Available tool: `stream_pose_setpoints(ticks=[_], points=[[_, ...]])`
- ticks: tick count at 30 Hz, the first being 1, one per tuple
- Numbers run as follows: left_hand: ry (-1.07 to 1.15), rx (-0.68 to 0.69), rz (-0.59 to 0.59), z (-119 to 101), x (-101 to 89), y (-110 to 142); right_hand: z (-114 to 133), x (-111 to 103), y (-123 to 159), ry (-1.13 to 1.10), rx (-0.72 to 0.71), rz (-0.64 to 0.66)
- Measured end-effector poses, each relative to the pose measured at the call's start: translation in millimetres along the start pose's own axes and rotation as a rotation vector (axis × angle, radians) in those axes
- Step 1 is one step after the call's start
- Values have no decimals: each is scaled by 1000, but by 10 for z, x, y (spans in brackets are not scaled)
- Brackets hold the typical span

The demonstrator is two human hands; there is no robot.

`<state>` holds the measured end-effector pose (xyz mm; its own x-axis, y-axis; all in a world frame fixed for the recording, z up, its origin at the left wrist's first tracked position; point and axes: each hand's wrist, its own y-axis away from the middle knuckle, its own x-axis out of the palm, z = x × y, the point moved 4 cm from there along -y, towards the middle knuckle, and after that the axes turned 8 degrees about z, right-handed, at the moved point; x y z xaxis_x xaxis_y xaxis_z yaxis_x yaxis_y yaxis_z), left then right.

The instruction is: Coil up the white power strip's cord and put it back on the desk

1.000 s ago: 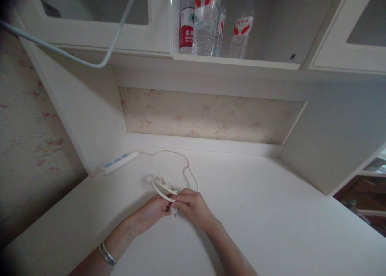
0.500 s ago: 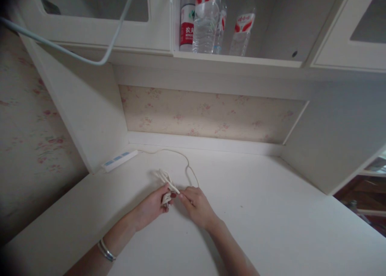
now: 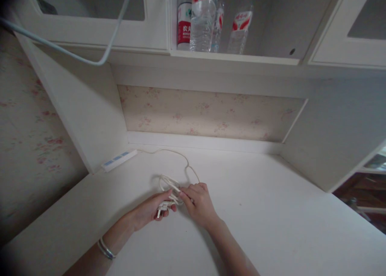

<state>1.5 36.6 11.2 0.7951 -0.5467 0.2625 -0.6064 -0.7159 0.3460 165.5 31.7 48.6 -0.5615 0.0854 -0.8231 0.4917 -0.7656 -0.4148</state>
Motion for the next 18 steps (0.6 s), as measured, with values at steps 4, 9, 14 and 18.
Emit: stream_pose_setpoints(ticks=[4, 9, 14, 18], points=[[-11, 10, 20, -8, 16, 4, 242, 15, 15, 90, -106, 92], [-69, 19, -65, -6, -30, -10, 216, 41, 29, 106, -135, 106], [-93, 105, -132, -65, -91, -10, 29, 24, 27, 81, -74, 118], [-59, 176, -196, -100, -157, 6, -72, -24, 17, 150, -35, 80]])
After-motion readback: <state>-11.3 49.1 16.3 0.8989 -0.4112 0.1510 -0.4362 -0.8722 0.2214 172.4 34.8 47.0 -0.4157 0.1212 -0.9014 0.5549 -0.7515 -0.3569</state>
